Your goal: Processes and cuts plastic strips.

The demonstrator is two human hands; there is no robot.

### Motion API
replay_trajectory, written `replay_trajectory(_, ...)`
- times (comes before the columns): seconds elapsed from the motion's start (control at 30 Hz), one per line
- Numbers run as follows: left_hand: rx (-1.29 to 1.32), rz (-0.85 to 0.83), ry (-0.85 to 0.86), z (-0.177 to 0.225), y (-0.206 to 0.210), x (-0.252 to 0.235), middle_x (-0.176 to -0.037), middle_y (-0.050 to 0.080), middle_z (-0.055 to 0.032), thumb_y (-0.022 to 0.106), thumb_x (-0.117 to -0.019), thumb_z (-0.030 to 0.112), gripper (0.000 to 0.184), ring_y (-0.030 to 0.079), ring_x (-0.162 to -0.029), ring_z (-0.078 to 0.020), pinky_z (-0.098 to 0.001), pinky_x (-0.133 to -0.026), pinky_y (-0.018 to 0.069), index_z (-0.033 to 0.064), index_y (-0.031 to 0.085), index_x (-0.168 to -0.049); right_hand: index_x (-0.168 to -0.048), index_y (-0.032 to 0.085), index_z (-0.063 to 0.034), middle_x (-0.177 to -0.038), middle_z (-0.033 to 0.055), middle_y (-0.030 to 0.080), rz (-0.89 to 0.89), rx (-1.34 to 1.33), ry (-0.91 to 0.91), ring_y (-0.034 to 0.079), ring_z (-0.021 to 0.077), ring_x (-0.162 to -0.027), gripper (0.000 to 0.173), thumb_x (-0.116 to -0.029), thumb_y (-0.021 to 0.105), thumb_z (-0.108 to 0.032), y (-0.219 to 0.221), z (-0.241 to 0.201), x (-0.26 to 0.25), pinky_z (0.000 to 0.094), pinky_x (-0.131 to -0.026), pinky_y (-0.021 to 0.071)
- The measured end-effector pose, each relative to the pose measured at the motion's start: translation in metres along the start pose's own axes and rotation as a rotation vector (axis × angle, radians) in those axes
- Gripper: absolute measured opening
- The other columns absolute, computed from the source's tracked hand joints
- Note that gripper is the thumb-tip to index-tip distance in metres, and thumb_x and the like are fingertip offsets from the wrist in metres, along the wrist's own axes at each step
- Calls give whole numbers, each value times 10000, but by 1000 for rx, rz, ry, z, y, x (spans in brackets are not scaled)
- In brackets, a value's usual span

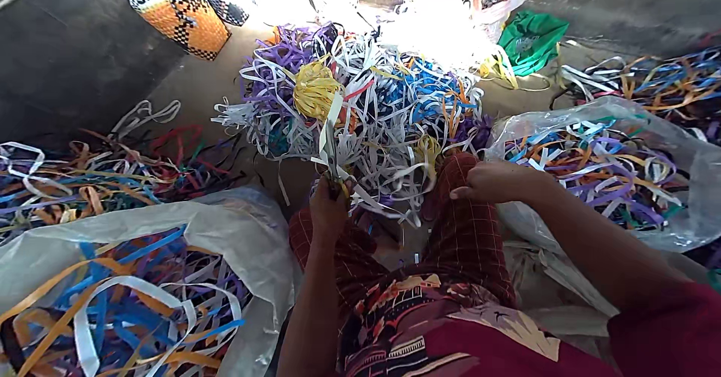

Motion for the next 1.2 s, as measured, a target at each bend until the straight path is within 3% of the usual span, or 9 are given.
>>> replay_trajectory(0.1, 76, -29, 51, 3, 5, 4, -800, 700, -27, 628, -986, 87, 254, 655, -628, -56, -249, -608, 568, -57, 571, -1187, -924, 736, -8, -844, 141, 678, 132, -141, -270, 644, 297, -854, 449, -1059, 553, -395, -10, -8, 14, 535, -833, 482)
replay_trajectory(0.17, 179, -72, 66, 11, 16, 7, -799, 700, -6, 615, -992, 68, 235, 662, -631, -50, -237, -605, 579, -45, 560, -1190, -1153, 748, -36, -1057, 135, 730, 376, -328, -478, 687, 266, -996, 289, -1043, 594, -255, -8, -27, 3, 506, -936, 525)
replay_trajectory(0.27, 260, -128, 54, 24, 34, 12, -808, 699, -5, 608, -991, 52, 215, 667, -637, -58, -241, -604, 586, -45, 556, -1175, -1423, 568, -30, -1318, 176, 642, 467, -634, -499, 646, 283, -1172, 398, -1058, 563, -188, 12, -68, -47, 475, -1024, 513)
replay_trajectory(0.47, -2, -203, 142, 14, 26, 14, -880, 707, -59, 578, -987, 108, 267, 686, -718, -93, -301, -685, 598, -42, 618, -1203, -1266, 597, 45, -853, 82, 624, 418, -1263, -399, 598, 100, -679, 295, -1102, 422, -128, 55, -92, -92, 276, -693, 545)
replay_trajectory(0.57, -246, -325, 172, -3, 9, 21, -884, 706, -152, 589, -922, 154, 323, 690, -747, -215, -421, -710, 575, -58, 653, -1157, -1236, 595, 44, -880, 73, 644, 448, -1428, -329, 604, 93, -656, 285, -1109, 394, -111, 58, -75, -91, 262, -669, 553)
replay_trajectory(0.77, -332, -697, -40, -18, 6, 35, -1081, 683, -180, 529, -969, 209, 448, 682, -911, -247, -440, -829, 554, -31, 541, -1347, -1165, 603, 1, -684, -23, 492, 462, -1483, -387, 461, 40, -542, 280, -1111, 374, -153, 64, -51, -96, 189, -541, 426)
replay_trajectory(0.9, -265, -761, -33, -16, 17, 33, -1215, 698, -131, 528, -982, 245, 471, 687, -1066, -197, -398, -943, 542, -8, 523, -1380, -1092, 624, 19, -674, -26, 510, 383, -1339, -431, 464, 23, -549, 247, -1096, 434, -140, 70, -51, -93, 182, -548, 422)
replay_trajectory(1.03, -342, -829, -36, -9, 27, 24, -1157, 713, -130, 523, -977, 293, 490, 704, -1032, -237, -468, -932, 556, 25, 530, -1388, -1029, 628, 13, -674, -31, 492, 313, -1242, -440, 451, 14, -543, 258, -1100, 438, -147, 69, -48, -87, 170, -534, 409)
replay_trajectory(1.2, -400, -870, -9, 6, 31, 20, -1029, 699, -180, 511, -1010, 236, 394, 690, -934, -280, -499, -873, 542, -11, 590, -1307, -1174, 590, 40, -870, 66, 619, 324, -1281, -377, 540, 67, -653, 200, -1060, 528, -112, 69, -38, -78, 233, -637, 487)
Point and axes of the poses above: each hand's wrist, its own x-axis away from the middle knuckle, its own y-axis out of the palm, z = x × y, the point moved 2 cm from there along -x, towards the middle knuckle
